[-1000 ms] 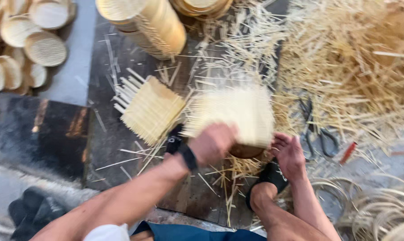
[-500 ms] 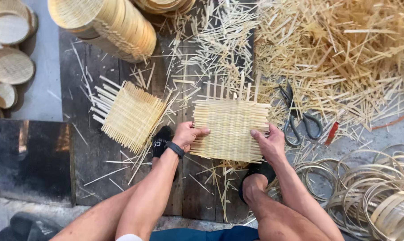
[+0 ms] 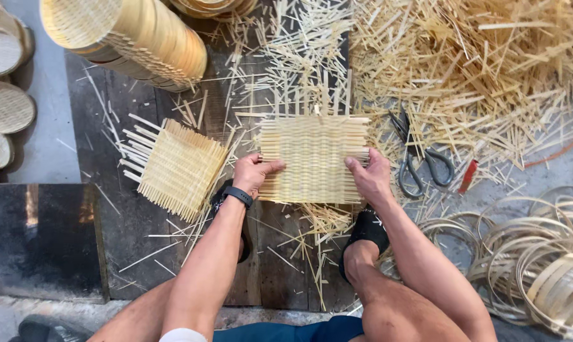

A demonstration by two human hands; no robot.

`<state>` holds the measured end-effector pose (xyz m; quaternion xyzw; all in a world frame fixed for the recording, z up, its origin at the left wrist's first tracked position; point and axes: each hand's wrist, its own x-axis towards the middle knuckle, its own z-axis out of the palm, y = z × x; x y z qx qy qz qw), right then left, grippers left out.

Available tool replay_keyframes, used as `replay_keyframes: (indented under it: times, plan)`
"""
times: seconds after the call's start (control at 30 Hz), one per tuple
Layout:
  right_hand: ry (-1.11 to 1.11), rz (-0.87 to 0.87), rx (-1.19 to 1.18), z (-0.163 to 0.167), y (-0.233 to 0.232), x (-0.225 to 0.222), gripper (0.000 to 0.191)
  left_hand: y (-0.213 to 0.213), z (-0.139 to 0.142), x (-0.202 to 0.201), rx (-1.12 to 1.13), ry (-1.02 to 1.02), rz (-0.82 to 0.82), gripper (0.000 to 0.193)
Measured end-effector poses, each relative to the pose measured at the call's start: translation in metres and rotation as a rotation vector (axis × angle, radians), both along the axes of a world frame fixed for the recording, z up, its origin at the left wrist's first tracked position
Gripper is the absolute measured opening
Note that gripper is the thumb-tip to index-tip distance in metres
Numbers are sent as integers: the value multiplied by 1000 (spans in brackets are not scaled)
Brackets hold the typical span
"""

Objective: The person sits on the floor assembling woven bamboo steamer baskets. They trim bamboo strips with shears, bend and fit thin bamboo rim rings around a woven mat, press the mat over a round wooden mold, and tuck the strips to secure the rim, working on one basket at a time.

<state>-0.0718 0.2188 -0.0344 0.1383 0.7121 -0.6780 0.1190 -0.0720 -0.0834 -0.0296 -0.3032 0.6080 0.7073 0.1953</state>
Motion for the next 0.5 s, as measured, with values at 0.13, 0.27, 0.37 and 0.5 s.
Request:
replay_keyframes:
  times: [0.13,0.27,0.37,0.5]
  plan:
    - [-63,76,449,-7,3,6,31,1,5,3,-50,-47,-81,25]
    - [24,-157,141,1,20,27,44,-2,11,11,-69,-28,-107,38]
    - [138,-286,343,25,91,51,33,-6,10,21,-96,-51,-132,62]
    - [445,-486,1030,78,228,112,27,-16,6,31,-344,73,-115,94]
